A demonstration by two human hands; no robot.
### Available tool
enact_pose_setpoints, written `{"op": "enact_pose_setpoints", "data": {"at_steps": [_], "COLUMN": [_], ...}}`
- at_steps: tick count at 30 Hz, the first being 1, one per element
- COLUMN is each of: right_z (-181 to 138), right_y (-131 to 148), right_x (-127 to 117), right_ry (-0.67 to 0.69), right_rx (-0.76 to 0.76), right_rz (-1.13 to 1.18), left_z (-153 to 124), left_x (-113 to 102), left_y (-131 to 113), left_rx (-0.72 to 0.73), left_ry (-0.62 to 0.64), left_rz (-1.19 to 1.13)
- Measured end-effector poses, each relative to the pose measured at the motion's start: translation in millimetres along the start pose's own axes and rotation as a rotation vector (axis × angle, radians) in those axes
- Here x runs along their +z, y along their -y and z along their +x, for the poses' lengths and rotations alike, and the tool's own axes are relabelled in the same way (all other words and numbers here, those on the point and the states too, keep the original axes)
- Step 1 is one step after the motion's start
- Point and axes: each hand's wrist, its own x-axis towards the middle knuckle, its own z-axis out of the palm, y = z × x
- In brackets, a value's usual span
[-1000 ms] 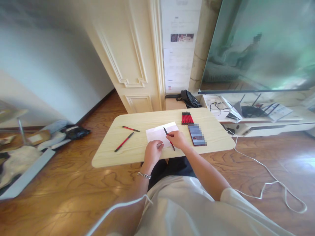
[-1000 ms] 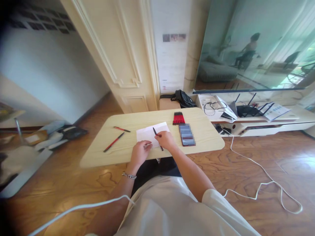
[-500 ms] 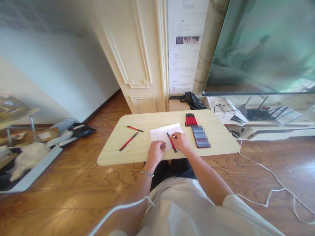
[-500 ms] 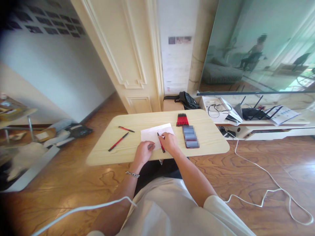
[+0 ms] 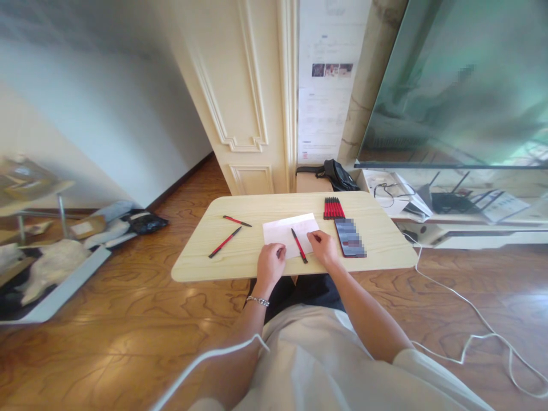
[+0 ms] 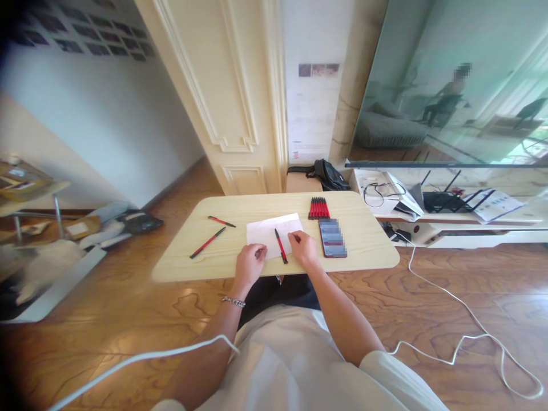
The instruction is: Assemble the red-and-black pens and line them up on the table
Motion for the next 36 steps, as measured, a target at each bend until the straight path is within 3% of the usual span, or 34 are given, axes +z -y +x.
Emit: {"op": "enact_pose_setpoints", "data": {"at_steps": [13,20,26,36], "right_z": [1,16,23,19], "right_y": [-3,14,34,38], "right_x": [2,4,14,24], "right_ry": [0.064,0.270,0.360,0.344], "right_rx": [-0.014,-0.020,-0.008,0.060], "right_rz": [-0.146,-0.425,-0.593,-0.682], "left_z": [0,1,1,1], "left_x": [3,2,1,0], "left_y": [2,1,2,-1], "left_rx": [0.039,0.056,0.045,0.048], "left_ry": [-0.005,-0.002,0.011,0.013], "left_rz": [0.039,0.053,0.043,0.053]}}
